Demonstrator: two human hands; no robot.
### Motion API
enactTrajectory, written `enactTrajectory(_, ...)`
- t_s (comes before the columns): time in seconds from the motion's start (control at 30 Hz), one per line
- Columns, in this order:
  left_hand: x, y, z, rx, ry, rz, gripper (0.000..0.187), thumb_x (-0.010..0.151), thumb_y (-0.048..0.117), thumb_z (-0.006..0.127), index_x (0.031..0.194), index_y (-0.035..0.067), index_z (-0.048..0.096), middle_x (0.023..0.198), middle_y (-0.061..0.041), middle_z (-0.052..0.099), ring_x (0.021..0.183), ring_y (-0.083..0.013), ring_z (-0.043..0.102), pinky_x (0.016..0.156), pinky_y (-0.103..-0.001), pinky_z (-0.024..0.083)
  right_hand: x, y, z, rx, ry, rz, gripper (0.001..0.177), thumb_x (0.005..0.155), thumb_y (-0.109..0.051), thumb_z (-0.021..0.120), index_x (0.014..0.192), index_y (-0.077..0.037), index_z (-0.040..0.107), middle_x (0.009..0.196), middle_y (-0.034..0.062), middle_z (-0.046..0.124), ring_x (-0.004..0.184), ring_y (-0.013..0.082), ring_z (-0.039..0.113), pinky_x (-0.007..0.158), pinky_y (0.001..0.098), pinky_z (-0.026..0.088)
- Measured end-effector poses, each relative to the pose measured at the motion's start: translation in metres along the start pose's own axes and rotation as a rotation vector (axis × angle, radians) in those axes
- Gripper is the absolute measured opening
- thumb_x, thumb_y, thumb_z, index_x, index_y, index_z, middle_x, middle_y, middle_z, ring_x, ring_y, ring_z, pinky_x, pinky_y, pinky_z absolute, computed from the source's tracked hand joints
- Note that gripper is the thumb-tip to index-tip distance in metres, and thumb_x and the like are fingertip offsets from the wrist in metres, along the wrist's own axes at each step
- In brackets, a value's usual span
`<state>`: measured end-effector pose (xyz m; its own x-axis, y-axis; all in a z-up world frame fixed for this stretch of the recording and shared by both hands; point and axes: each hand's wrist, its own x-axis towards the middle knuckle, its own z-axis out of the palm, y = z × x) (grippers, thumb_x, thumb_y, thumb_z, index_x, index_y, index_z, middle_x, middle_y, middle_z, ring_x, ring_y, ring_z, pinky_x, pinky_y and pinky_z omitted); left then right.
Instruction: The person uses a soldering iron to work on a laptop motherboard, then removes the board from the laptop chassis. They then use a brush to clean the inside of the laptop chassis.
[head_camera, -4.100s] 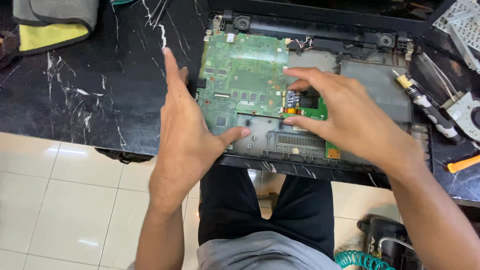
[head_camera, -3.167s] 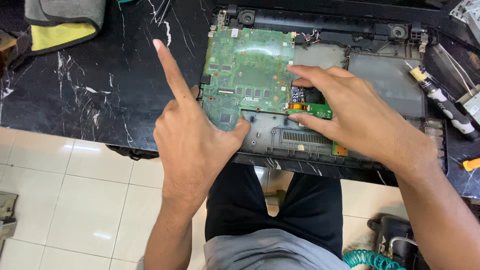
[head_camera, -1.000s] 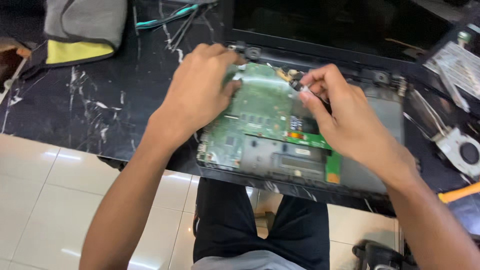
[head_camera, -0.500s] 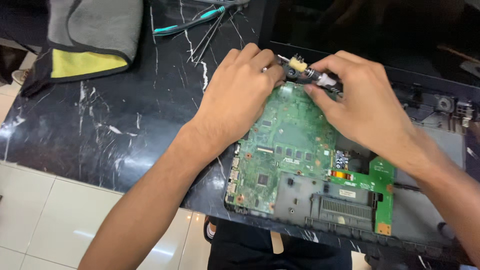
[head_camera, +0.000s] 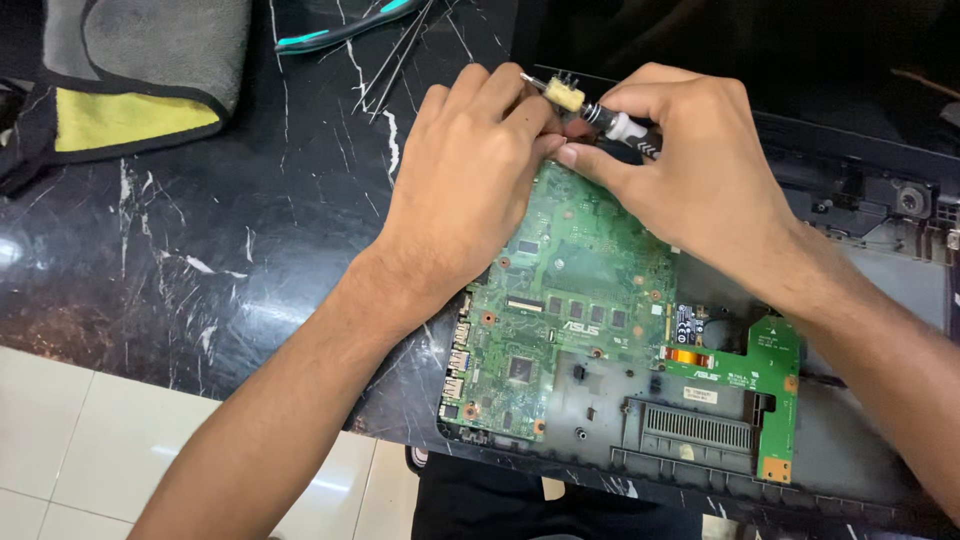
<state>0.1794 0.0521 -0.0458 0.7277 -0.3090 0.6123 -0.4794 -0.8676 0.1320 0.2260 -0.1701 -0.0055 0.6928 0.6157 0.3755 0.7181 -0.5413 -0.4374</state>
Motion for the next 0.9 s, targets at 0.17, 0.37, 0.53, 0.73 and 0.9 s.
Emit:
enactTrajectory(0.17, 0.002, -0.007, -0.002, -0.159, 0.041, -0.072, 0.007, 0.11, 0.012, 0.081, 0.107, 0.005, 0.081, 0.109, -0.01, 0.066, 0.093, -0.0384, 0.06, 0.072, -0.054, 0.047, 0.003, -0.002, 0.001, 0.02, -0.023, 0.066, 0.018, 0.104, -0.017, 0.104, 0.11, -0.006, 0.091, 0.112, 0.0089, 0.081, 0.096, 0.021, 0.073, 0.08, 0.0342, 0.052)
enactTrajectory(0.37, 0.0, -0.001, -0.012, -0.443, 0.127, -0.268, 0.032, 0.097, -0.016, 0.069, 0.125, 0.0, 0.072, 0.127, -0.016, 0.059, 0.118, -0.0383, 0.065, 0.103, -0.047, 0.054, 0.006, 0.001, 0.003, 0.017, -0.034, 0.031, 0.022, 0.108, -0.018, 0.101, 0.107, 0.0, 0.088, 0.108, 0.0104, 0.08, 0.095, 0.0217, 0.073, 0.078, 0.0352, 0.05)
enactTrajectory(0.53, -0.008, 0.0, 0.005, -0.712, 0.104, -0.451, 0.065, 0.103, -0.014, 0.065, 0.159, 0.012, 0.044, 0.15, -0.021, 0.057, 0.145, -0.0363, 0.069, 0.121, -0.045, 0.063, 0.002, 0.005, 0.009, 0.035, 0.005, 0.028, 0.023, 0.11, -0.017, 0.1, 0.106, 0.003, 0.087, 0.112, 0.0123, 0.078, 0.095, 0.0223, 0.071, 0.078, 0.0352, 0.051)
enactTrajectory(0.73, -0.011, -0.002, 0.022, -0.987, 0.106, -0.473, 0.073, 0.109, -0.018, 0.053, 0.171, 0.011, 0.028, 0.165, -0.019, 0.067, 0.153, -0.0312, 0.073, 0.135, -0.039, 0.055, -0.002, 0.002, 0.011, -0.022, 0.066, 0.019, 0.025, 0.11, -0.02, 0.102, 0.108, 0.002, 0.09, 0.114, 0.0101, 0.083, 0.083, 0.0188, 0.067, 0.065, 0.0345, 0.044)
enactTrajectory(0.9, -0.011, 0.001, 0.022, -1.038, 0.106, -0.532, 0.075, 0.107, -0.018, 0.05, 0.173, 0.009, 0.026, 0.167, -0.018, 0.064, 0.156, -0.0308, 0.069, 0.135, -0.037, 0.052, -0.003, 0.003, 0.014, -0.028, 0.072, 0.027, 0.022, 0.112, -0.021, 0.102, 0.116, -0.002, 0.094, 0.094, 0.0053, 0.072, 0.071, 0.0174, 0.055, 0.058, 0.0379, 0.034)
